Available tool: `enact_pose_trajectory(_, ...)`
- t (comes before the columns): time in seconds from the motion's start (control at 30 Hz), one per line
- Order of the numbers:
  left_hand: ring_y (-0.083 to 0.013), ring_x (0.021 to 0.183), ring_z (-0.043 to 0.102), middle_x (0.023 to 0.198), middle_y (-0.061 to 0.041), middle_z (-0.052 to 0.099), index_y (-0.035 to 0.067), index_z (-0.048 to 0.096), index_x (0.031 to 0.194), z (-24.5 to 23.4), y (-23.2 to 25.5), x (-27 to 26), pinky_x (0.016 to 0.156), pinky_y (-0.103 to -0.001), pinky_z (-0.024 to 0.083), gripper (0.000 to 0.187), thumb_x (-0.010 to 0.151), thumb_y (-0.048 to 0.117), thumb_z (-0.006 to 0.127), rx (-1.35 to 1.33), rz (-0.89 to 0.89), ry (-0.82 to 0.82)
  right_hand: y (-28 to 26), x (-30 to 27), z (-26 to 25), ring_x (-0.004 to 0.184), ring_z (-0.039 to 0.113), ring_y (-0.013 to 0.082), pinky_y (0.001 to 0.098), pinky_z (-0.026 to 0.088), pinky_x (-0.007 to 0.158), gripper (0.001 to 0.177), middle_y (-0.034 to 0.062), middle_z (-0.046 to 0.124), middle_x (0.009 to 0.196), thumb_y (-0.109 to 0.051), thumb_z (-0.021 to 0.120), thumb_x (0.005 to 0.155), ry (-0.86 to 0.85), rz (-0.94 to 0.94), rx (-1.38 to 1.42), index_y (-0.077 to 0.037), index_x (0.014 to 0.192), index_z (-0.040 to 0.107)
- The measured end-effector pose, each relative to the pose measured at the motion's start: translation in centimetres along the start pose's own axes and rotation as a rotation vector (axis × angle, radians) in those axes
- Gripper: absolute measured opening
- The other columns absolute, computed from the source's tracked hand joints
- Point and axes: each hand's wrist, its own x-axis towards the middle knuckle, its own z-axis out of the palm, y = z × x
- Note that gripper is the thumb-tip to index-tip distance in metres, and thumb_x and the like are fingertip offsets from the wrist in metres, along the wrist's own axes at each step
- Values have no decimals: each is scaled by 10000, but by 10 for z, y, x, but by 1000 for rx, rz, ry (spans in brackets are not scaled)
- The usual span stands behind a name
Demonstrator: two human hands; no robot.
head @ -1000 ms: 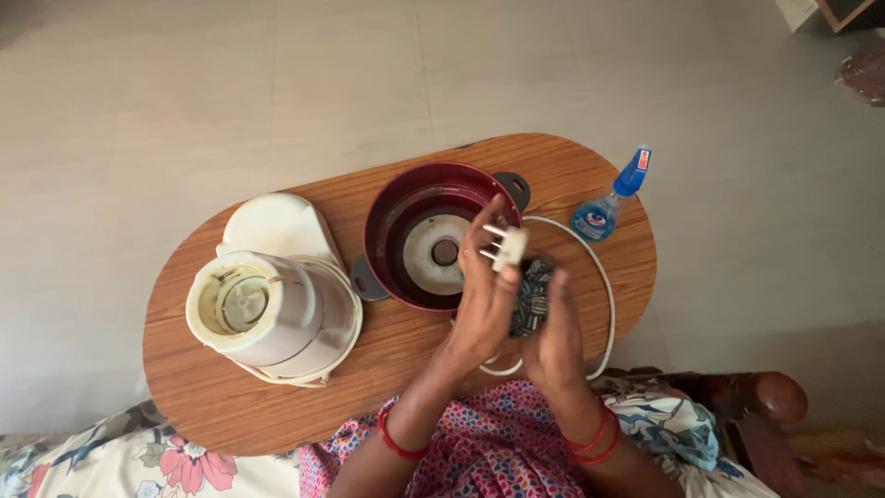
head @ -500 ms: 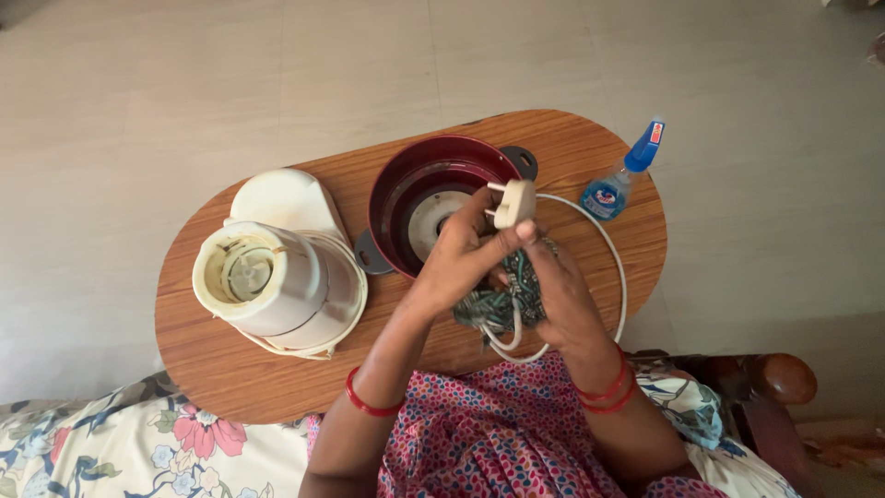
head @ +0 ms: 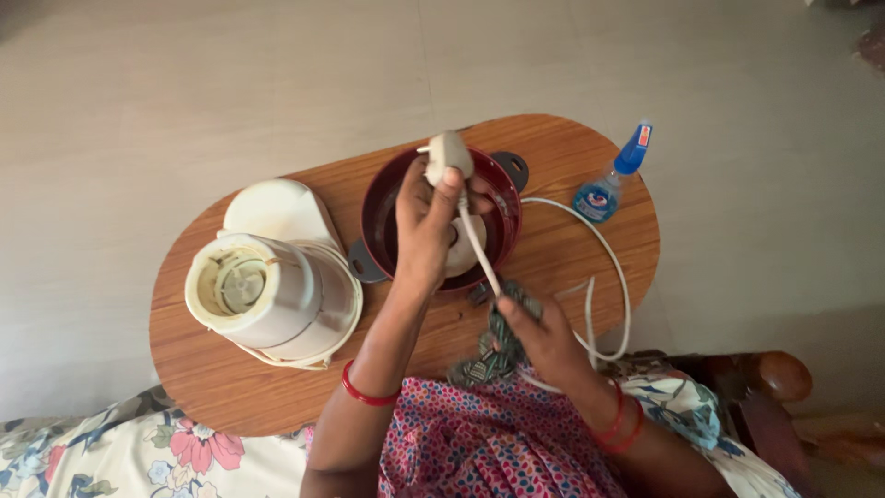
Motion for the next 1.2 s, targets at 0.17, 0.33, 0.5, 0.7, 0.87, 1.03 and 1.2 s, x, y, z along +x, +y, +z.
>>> enact_pose_trajectory(0.17, -229, 893, 728, 1039, -193, 705, -54, 497, 1284, -41, 20, 20, 791, -354, 637, 486, 1012, 303, 684, 34, 134, 225, 20, -32, 0, 529, 654, 110, 309, 522, 426, 274, 14, 682, 712, -320, 608, 948, 29, 69, -332, -61, 1009, 672)
enact_pose_trajectory(0.33, -316, 1272, 592, 1498, -244, 467, -5, 261, 1539, -55, 25, 6, 1012, -490, 559, 807, 979, 359, 712, 503, 295, 84, -14, -49, -38, 611, 673, 94, 262, 545, 513, 308, 37, 706, 769, -298, 600, 1025, 294, -505, -441, -9, 984, 700)
enact_pose_trajectory(0.5, -369, 1585, 406, 1633, -213, 464, 33, 414, 1595, -17, 26, -52, 1296, -516, 339, 816, 1050, 637, 462, 718, 206, -499, -64, -48, -43, 614, 652, 93, 263, 489, 545, 387, 48, 708, 784, -344, 600, 1019, 429, -586, -551, 23, 950, 699)
enact_pose_trajectory(0.7, -363, 1484, 473, 1559, -220, 492, -13, 406, 1530, 28, 15, -49, 1235, -506, 409, 979, 920, 726, 603, 112, -83, -683, -62, -36, -25, 633, 647, 105, 247, 515, 540, 442, 84, 711, 805, -392, 548, 1087, 283, -599, 23, 22, 1033, 691)
enact_pose_trajectory(0.87, -280, 1512, 453, 1563, -166, 482, 49, 358, 1497, 46, 11, -51, 1286, -442, 361, 867, 950, 659, 639, -198, -10, -572, -61, -10, 5, 712, 681, 175, 322, 539, 614, 401, 103, 698, 841, -331, 474, 1100, 412, -518, -436, 22, 1116, 664)
enact_pose_trajectory(1.03, -290, 1150, 618, 1268, -245, 640, -70, 529, 1337, 46, 1, -53, 931, -412, 537, 541, 889, 107, 774, 292, 6, -205, -53, 17, -2, 687, 735, 273, 380, 579, 592, 305, 147, 715, 784, -231, 634, 951, 320, -369, -844, 30, 1107, 619)
enact_pose_trajectory(1.2, -208, 953, 769, 1017, -113, 737, -84, 571, 1245, 34, -4, -39, 817, -319, 640, 258, 997, -20, 599, 182, -92, -201, -44, 20, 11, 616, 687, 316, 394, 539, 529, 471, 203, 671, 761, -153, 737, 825, 202, -419, -1064, 122, 1166, 566)
